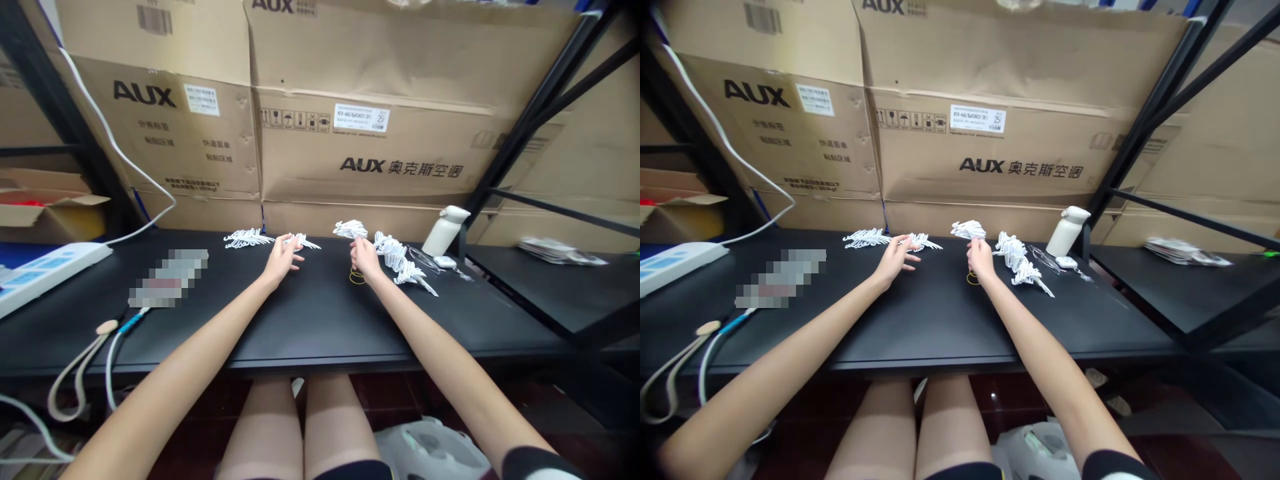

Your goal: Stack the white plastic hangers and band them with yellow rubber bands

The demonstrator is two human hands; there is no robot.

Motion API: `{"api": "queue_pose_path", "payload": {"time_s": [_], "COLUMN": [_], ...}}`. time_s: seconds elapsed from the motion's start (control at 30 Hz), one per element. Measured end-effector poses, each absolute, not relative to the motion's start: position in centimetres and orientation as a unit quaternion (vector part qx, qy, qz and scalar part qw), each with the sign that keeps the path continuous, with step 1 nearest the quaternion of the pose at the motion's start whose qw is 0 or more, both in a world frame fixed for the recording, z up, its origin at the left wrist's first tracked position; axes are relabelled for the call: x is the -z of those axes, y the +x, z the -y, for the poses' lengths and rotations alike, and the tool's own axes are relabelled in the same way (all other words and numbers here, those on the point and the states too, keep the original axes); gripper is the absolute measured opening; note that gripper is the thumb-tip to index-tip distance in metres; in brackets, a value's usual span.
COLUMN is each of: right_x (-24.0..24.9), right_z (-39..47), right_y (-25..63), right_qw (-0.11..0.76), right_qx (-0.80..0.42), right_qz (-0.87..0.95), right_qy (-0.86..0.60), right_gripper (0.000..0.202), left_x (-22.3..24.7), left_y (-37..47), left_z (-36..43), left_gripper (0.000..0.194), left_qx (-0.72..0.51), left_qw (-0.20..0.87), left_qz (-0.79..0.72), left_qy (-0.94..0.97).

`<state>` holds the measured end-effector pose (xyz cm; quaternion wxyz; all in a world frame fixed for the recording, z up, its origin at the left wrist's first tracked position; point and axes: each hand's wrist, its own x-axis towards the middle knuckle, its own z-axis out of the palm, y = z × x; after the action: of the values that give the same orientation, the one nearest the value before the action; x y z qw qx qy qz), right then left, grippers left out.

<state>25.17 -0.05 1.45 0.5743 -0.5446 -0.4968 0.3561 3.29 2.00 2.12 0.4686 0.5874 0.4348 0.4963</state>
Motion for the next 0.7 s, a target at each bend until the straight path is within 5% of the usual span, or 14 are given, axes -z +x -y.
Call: {"api": "queue_pose_path", "payload": {"time_s": [0.1, 0.4, 0.7], "right_x": [-1.6, -1.2, -0.2], "right_z": [-0.5, -1.2, -1.6], "right_y": [26.7, 28.0, 28.8], "right_qw": [0.621, 0.556, 0.473], "right_qx": [-0.41, -0.475, -0.355], "right_qz": [0.377, 0.359, 0.468], "right_qy": [-0.552, -0.579, -0.657], "right_gripper": [0.023, 0.022, 0.027], "left_x": [-2.1, -2.2, -2.0], "left_y": [3.4, 3.5, 3.5], "left_z": [-1.9, -1.8, -2.0], "left_gripper": [0.049, 0.038, 0.041], "left_qx": [-0.483, -0.465, -0.444], "left_qw": [0.477, 0.492, 0.507], "left_qz": [-0.438, -0.44, -0.429], "left_qy": [0.589, 0.59, 0.601]}}
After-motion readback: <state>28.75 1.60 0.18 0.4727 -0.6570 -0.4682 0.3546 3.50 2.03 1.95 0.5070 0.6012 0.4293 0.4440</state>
